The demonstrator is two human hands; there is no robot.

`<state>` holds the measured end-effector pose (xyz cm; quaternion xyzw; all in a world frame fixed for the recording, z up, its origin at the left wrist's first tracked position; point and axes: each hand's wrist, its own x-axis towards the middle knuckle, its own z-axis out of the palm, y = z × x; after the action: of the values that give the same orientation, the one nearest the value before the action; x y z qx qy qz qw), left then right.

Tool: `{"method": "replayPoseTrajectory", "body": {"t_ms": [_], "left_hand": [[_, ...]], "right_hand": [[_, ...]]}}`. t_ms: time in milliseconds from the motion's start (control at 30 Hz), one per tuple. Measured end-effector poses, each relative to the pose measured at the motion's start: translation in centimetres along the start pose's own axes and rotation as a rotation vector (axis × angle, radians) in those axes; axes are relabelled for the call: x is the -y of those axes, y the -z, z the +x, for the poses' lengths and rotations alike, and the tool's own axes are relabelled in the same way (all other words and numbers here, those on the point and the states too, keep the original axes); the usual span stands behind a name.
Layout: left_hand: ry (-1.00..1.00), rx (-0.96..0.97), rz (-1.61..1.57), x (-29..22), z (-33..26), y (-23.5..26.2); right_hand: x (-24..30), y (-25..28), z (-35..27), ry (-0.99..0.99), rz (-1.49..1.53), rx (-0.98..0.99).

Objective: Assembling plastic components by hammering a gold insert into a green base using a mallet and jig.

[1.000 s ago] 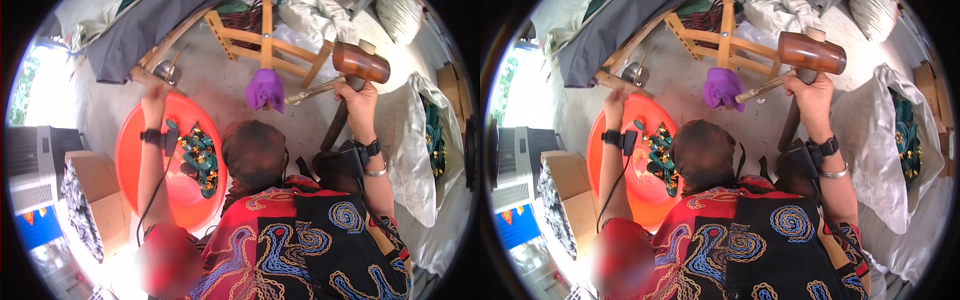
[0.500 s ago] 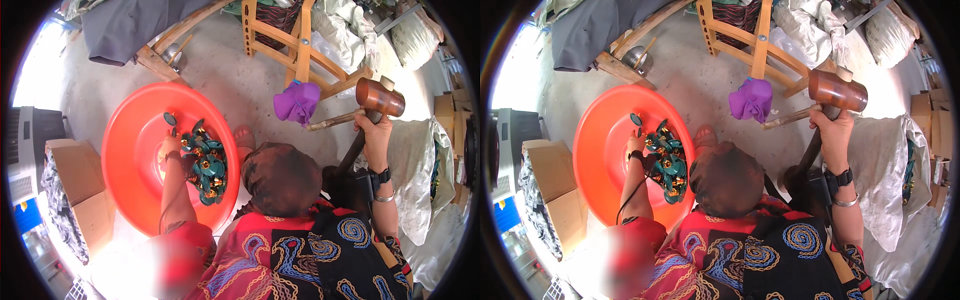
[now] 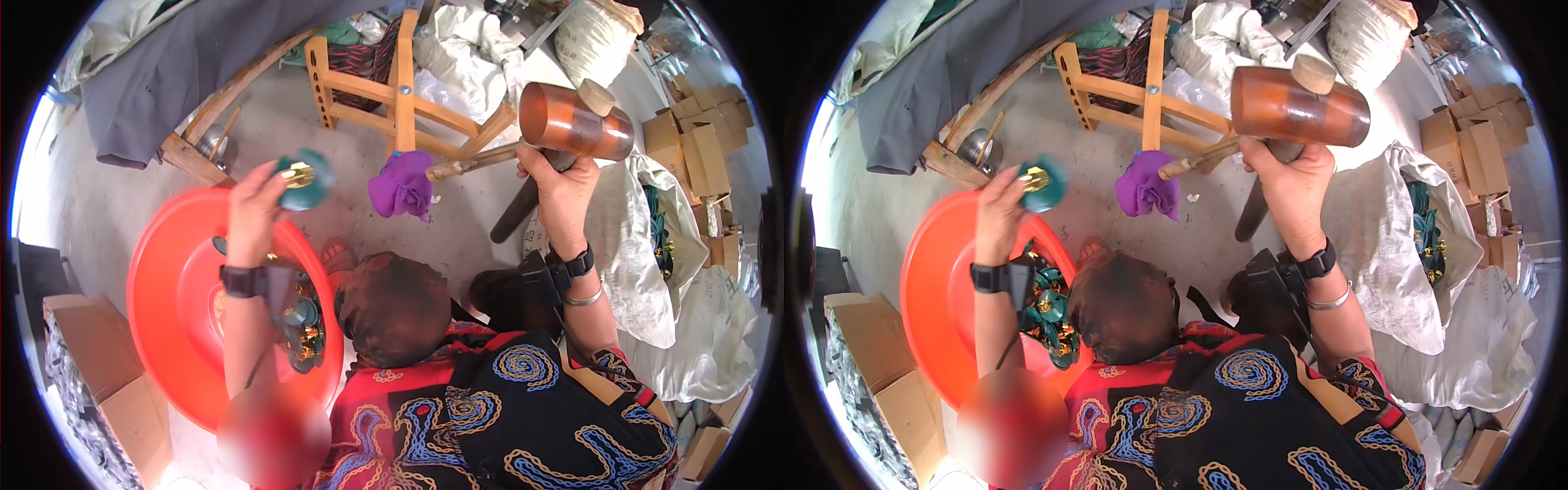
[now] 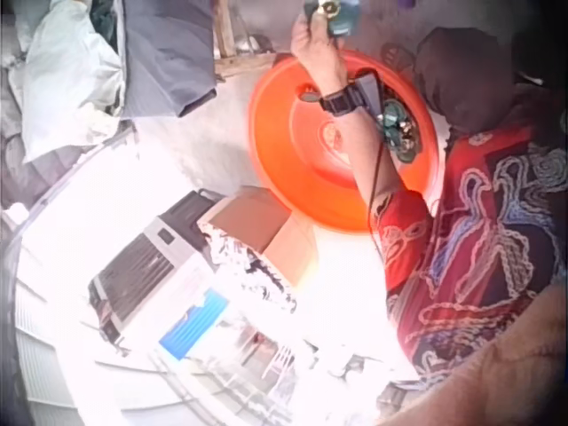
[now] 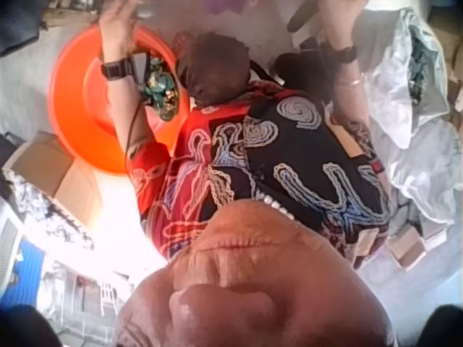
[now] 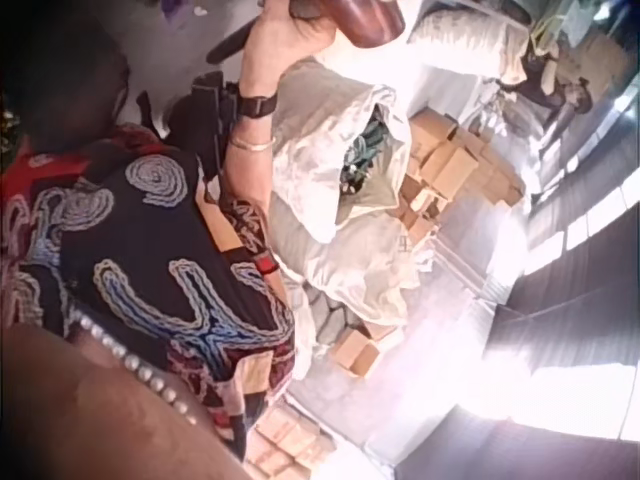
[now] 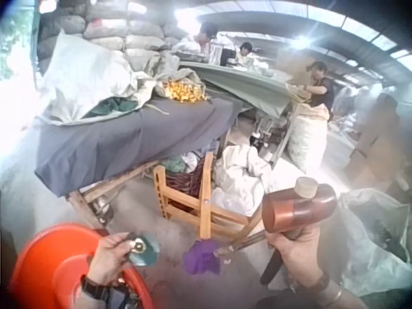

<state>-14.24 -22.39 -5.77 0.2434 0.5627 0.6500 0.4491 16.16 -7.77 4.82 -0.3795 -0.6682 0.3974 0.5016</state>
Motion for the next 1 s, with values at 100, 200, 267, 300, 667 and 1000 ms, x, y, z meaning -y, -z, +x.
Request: {"method": "replayPoseTrajectory", "body": {"t_ms": [100, 200, 267, 300, 667, 1000], "left_hand": [[0.128, 0.243, 0.005, -1.6, 1.3, -7.0], [0.090, 0.415, 0.178, 0.9, 3.7, -10.8], [-0.020, 0.372, 0.292, 3.6, 4.9, -11.6], [-0.120, 0.309, 0.402, 4.8, 5.4, -11.6], [-0.501, 0.148, 0.501, 3.3, 4.1, -13.1], [-0.636, 0.371, 0.571, 4.0, 3.4, -14.3]], "right_hand": [[3.4, -0.7, 0.3, 0.112, -0.033, 0.033], [4.9, -1.0, 0.5, 0.266, -0.076, 0.052], [5.4, -1.4, 0.8, 0.338, -0.055, 0.107], [5.3, -1.7, 0.9, 0.342, -0.059, 0.099], [0.7, -3.1, 2.6, 0.690, -0.371, 0.241], [5.3, -0.2, 4.6, 0.577, -0.599, 0.369]]}}
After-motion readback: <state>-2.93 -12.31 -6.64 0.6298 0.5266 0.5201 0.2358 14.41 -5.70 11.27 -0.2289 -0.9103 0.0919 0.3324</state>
